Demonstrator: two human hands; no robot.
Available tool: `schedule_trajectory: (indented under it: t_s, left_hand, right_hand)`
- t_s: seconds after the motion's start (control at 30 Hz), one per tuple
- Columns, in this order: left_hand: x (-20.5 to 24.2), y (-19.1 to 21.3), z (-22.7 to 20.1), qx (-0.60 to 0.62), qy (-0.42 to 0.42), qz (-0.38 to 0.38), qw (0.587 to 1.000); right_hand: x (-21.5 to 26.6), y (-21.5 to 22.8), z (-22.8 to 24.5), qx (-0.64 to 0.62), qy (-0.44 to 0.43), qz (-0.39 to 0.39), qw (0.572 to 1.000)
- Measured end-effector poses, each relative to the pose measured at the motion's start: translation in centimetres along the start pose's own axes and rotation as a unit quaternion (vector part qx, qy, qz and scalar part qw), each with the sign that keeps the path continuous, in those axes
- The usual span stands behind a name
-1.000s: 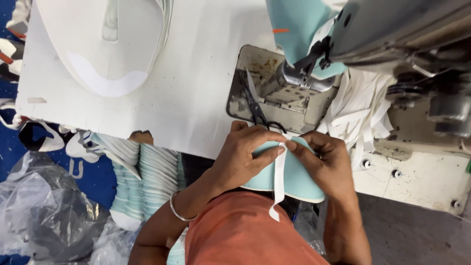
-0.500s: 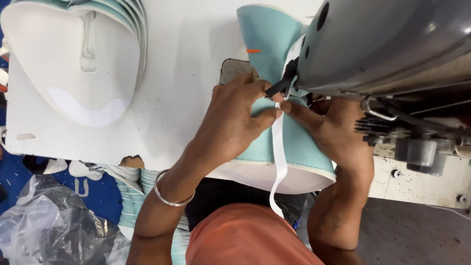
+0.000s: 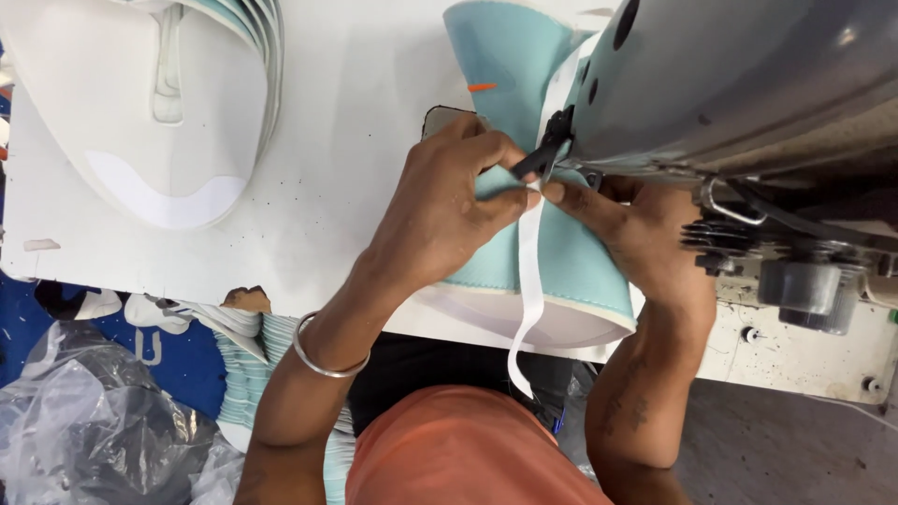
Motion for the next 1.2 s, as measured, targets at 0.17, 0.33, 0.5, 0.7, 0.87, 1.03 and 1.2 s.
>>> schedule_trajectory:
  t_s: [0.17, 0.33, 0.5, 0.7, 0.87, 1.03, 1.2]
  left_hand:
    - [-0.2, -0.1, 0.1, -0.017, -0.046, -0.019, 0.999]
    - [1.5, 0.6, -0.1, -0.061, -0.044, -0.026, 0.997]
    - [7.4, -1.0, -5.6, -0.240, -0.225, 0.027, 0.944]
    - [6.9, -3.7, -5.7, -0.288, -0.292, -0.008, 0.912]
    - [6.4, -2.1, -4.3, -0.015, -0.122, -0.023, 0.992]
    - [9.1, -5.7, -4.9, -0.257, -0.261, -0.075, 0.928]
    - [8.9, -5.1, -5.1, -0.276, -0.269, -0.055, 0.921]
  right_hand:
    - [1.5, 0.6, 0.7, 0.021, 0.105, -0.025, 0.994]
    - [6.1, 1.9, 2.4, 0.200, 0.086, -0.104, 0.970]
    - [6.5, -1.5, 4.7, 0.313, 0.196, 0.057, 0.928]
    - [6.0, -1.7, 3.9, 0.325, 0.220, 0.065, 0.918]
    - [6.1, -2.0, 3.7, 0.369, 0.197, 0.070, 0.906]
    - [6.0, -2.5, 4.4, 0.380, 0.181, 0.086, 0.903]
    - [5.9, -2.6, 4.7, 0.387, 0.182, 0.078, 0.900]
Point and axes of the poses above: each hand's wrist, its own x-axis away from the middle knuckle, its own y-axis out of the back of the hand, z = x × y, the point moved 9 cm from there along -x, towards the middle knuckle, and after that the axes turned 15 degrees about z, right-handed, at the moved point
